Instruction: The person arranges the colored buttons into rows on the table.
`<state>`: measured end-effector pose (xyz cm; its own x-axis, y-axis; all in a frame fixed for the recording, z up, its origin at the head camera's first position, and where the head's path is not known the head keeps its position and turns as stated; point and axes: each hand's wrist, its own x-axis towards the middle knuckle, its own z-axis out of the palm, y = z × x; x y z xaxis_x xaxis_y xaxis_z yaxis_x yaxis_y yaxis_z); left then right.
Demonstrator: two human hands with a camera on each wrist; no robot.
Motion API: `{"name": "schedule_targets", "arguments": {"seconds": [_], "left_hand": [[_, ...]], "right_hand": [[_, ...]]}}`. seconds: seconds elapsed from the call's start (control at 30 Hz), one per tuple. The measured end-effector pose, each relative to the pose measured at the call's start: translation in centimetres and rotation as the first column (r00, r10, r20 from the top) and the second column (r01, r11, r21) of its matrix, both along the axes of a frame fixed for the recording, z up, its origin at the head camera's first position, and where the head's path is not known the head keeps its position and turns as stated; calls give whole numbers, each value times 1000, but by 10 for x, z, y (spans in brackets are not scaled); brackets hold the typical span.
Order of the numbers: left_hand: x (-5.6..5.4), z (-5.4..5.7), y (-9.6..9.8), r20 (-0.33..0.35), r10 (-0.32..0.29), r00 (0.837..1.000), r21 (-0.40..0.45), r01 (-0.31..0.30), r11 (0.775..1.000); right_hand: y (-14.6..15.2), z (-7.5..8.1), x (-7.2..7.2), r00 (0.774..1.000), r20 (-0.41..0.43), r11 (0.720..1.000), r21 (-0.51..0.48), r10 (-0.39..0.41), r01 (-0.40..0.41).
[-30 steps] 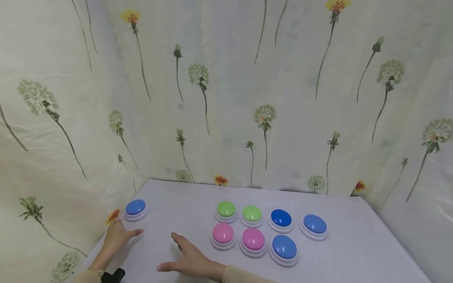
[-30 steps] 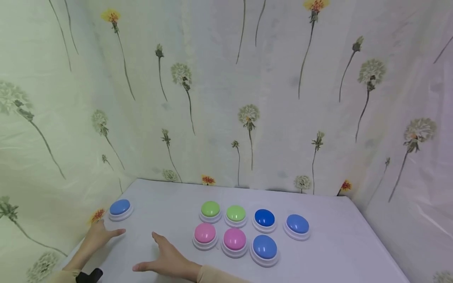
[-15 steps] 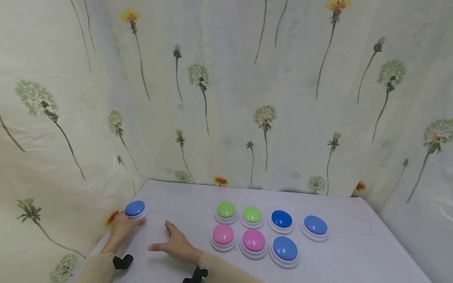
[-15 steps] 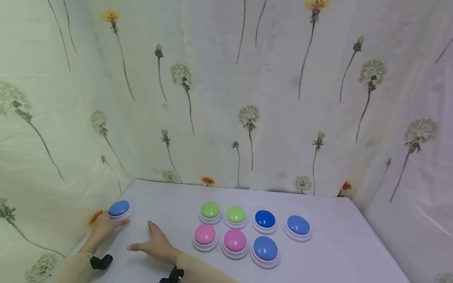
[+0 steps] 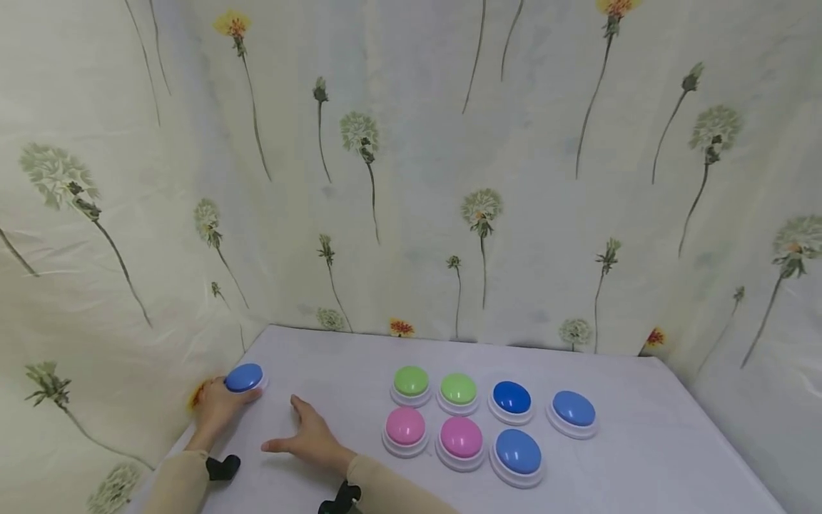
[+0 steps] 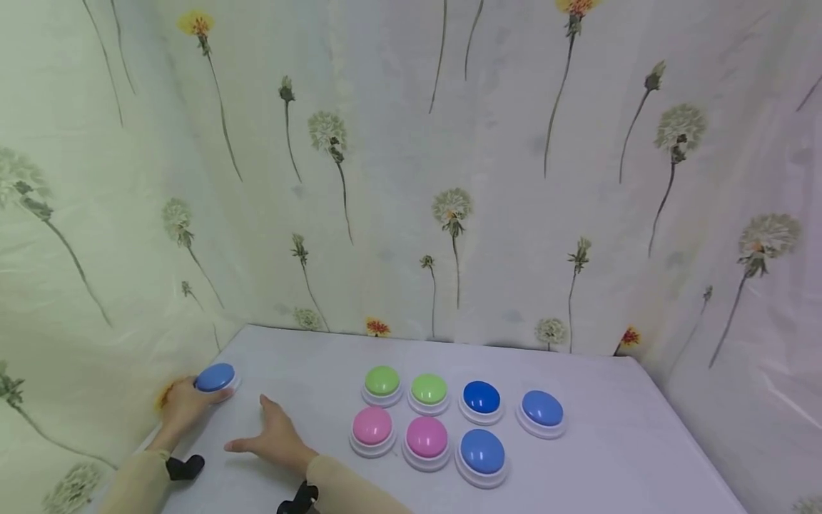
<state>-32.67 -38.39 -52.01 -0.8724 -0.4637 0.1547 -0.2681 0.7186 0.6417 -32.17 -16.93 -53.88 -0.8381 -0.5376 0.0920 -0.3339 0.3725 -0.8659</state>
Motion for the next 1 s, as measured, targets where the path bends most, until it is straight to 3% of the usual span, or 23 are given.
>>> {"name": "schedule_targets", "arguments": {"seconds": [0.33,0.53,0.83,0.93,1.0], "left_hand": [[0,2,-10,22,-37,999,30,36,999],[2,-3,-26,29,-142,989,10,141,990],[16,1,-41,73,-293,953,-1,294,956],[23,4,-43,79,-358,931,36,356,934],[28,6,-43,88,-412,907,68,408,911]], "right_hand": [[2,2,2,1000,-11,1000,0,15,-15],[3,2,2,1000,-13,1000,2,16,-16],[3,-1,2,1000,-9,1000,-2,13,-13],[3,-1,1,1000,-9,1000,-5,16,-16],[2,0,2,1000,-6,1000,-1,17,-17]]}}
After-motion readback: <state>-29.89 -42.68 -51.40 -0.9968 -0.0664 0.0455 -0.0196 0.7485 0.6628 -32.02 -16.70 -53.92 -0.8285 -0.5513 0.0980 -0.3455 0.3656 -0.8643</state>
